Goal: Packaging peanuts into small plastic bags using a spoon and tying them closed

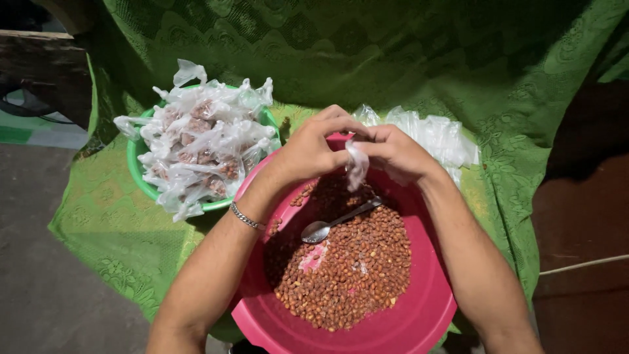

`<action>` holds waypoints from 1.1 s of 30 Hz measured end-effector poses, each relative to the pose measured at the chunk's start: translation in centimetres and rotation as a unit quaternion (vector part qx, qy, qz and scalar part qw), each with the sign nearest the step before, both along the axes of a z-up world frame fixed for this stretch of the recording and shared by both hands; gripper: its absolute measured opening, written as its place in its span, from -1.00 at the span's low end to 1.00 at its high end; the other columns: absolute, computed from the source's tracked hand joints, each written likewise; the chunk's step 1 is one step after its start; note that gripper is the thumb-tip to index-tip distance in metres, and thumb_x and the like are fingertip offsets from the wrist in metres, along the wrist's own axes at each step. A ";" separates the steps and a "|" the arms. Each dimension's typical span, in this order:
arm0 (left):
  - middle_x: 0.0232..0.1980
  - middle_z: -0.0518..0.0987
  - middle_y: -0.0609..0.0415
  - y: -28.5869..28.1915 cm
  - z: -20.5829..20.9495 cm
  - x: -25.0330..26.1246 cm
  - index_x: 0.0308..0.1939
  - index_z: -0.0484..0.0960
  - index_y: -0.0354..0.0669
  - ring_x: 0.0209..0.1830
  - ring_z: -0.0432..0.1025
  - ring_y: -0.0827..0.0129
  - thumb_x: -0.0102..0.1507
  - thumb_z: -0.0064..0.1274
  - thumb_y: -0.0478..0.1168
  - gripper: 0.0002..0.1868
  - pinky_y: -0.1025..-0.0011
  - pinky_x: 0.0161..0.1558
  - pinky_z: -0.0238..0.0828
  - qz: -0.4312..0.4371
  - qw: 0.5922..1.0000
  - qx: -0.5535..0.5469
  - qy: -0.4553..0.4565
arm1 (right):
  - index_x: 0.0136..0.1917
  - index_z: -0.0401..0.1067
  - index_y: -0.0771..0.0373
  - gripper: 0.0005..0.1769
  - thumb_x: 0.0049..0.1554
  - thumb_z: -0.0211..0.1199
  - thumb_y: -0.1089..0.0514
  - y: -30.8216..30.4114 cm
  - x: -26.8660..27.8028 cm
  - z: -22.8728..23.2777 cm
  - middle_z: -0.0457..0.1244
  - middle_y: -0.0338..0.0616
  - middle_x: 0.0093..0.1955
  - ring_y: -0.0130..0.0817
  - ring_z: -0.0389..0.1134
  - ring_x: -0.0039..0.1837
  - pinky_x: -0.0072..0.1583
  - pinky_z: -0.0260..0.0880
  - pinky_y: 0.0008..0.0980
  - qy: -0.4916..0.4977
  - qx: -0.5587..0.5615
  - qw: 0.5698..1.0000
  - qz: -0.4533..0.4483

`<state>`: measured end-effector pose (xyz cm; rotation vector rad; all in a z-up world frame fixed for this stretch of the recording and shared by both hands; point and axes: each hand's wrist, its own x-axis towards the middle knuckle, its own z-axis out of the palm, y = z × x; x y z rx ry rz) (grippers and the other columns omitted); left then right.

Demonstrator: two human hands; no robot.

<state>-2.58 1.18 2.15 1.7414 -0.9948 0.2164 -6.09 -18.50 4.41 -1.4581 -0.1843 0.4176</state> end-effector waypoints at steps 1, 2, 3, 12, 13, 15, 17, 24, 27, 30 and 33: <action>-0.08 0.56 -0.02 0.0 -0.1 0.0 0.00 0.73 -0.06 -0.06 0.50 0.10 0.11 0.34 -0.30 -0.63 0.09 0.12 0.44 0.001 1.000 0.000 -0.001 | -0.17 0.55 0.25 -0.93 0.13 0.34 0.22 -0.2 0.4 -0.6 0.29 -0.33 -0.35 -0.63 0.21 -0.41 -0.32 0.16 -0.64 -0.001 0.000 1.000 0.001; -0.09 0.56 0.00 0.0 -0.1 -0.1 0.01 0.73 -0.03 -0.07 0.50 0.16 0.14 0.35 -0.25 -0.65 0.13 0.12 0.44 -0.006 1.000 -0.009 0.009 | -0.14 0.56 0.26 -0.91 0.13 0.34 0.19 -0.4 0.8 -1.2 0.31 -0.32 -0.34 -0.61 0.25 -0.41 -0.34 0.20 -0.64 0.006 -0.004 1.000 0.011; -0.10 0.56 0.02 0.0 -0.2 -0.1 0.02 0.73 0.01 -0.07 0.50 0.21 0.18 0.36 -0.19 -0.67 0.18 0.13 0.44 -0.013 1.000 -0.018 0.018 | -0.11 0.57 0.26 -0.88 0.13 0.34 0.17 -0.6 1.2 -1.8 0.33 -0.31 -0.32 -0.59 0.28 -0.42 -0.36 0.24 -0.64 0.014 -0.007 1.000 0.021; -0.08 0.69 0.13 0.1 -0.4 0.8 -0.15 0.82 0.15 -0.03 0.57 0.29 0.17 0.38 -0.22 -0.81 0.28 0.13 0.48 -0.071 0.994 -0.025 0.076 | -0.13 0.50 0.29 -0.92 0.08 0.31 0.24 -2.6 2.9 -3.9 0.30 -0.22 -0.28 -0.47 0.38 -0.30 -0.37 0.16 -0.65 -0.015 -0.007 0.999 0.046; -0.08 0.69 0.13 0.2 0.2 0.2 -0.15 0.82 0.15 -0.03 0.57 0.29 0.17 0.38 -0.22 -0.81 0.28 0.13 0.48 -0.069 0.994 -0.025 0.076 | -0.13 0.50 0.29 -0.92 0.08 0.31 0.24 -2.7 2.8 -3.5 0.30 -0.22 -0.28 -0.47 0.38 -0.30 -0.37 0.16 -0.65 -0.014 -0.007 0.999 0.048; -0.10 0.69 -0.02 0.2 1.5 -0.4 -0.12 0.81 0.04 -0.10 0.54 0.18 0.24 0.30 -0.23 -0.86 0.18 0.19 0.42 -0.095 0.987 0.018 0.132 | -0.24 0.49 0.36 -0.94 0.08 0.24 0.36 -3.2 2.7 -2.5 0.28 -0.17 -0.34 -0.43 0.31 -0.30 -0.25 0.24 -0.53 -0.088 -0.097 0.989 0.075; -0.10 0.71 0.00 0.1 0.2 0.4 -0.13 0.81 0.06 -0.07 0.57 0.19 0.19 0.33 -0.24 -0.83 0.19 0.14 0.46 -0.104 0.985 0.031 0.131 | -0.28 0.48 0.30 -0.90 0.08 0.25 0.33 -3.5 3.0 -2.2 0.25 -0.27 -0.35 -0.48 0.24 -0.30 -0.22 0.22 -0.51 -0.101 -0.151 0.979 0.096; -0.21 0.73 0.02 0.2 0.6 -0.5 -0.26 0.83 -0.05 -0.15 0.60 -0.02 0.15 0.25 -0.27 -0.88 0.02 0.00 0.49 -0.038 0.971 0.219 0.087 | -0.34 0.42 0.16 -0.75 0.19 0.23 0.17 -3.7 3.3 -3.3 0.17 -0.41 -0.43 -0.57 0.09 -0.35 -0.27 0.01 -0.52 -0.043 -0.237 0.965 0.107; -0.30 0.70 0.06 -0.3 -0.5 0.1 -0.32 0.83 0.04 -0.27 0.59 -0.06 0.07 0.26 -0.17 -0.87 -0.05 -0.12 0.54 0.063 0.939 0.334 -0.059 | -0.30 0.48 0.23 -0.71 0.23 0.20 0.10 -2.8 2.5 -2.7 0.16 -0.31 -0.48 -0.52 0.12 -0.38 -0.30 0.00 -0.52 -0.036 -0.257 0.960 0.106; -0.41 0.65 0.20 -1.4 -1.7 -0.1 -0.40 0.81 0.26 -0.42 0.59 0.07 0.04 0.19 -0.01 -0.87 0.06 -0.23 0.57 0.168 0.898 0.384 -0.129 | -0.31 0.49 0.24 -0.64 0.25 0.19 0.02 -1.4 2.4 -2.8 0.20 -0.23 -0.48 -0.45 0.12 -0.37 -0.29 0.02 -0.45 -0.041 -0.270 0.957 0.099; -0.47 0.62 0.28 -1.8 -3.2 0.5 -0.45 0.79 0.29 -0.44 0.60 0.15 0.04 0.15 0.03 -0.87 0.16 -0.29 0.51 0.227 0.880 0.397 -0.131 | -0.32 0.44 0.21 -0.59 0.28 0.18 -0.04 -0.8 2.6 -3.1 0.20 -0.22 -0.49 -0.44 0.12 -0.38 -0.28 0.03 -0.44 -0.033 -0.273 0.957 0.095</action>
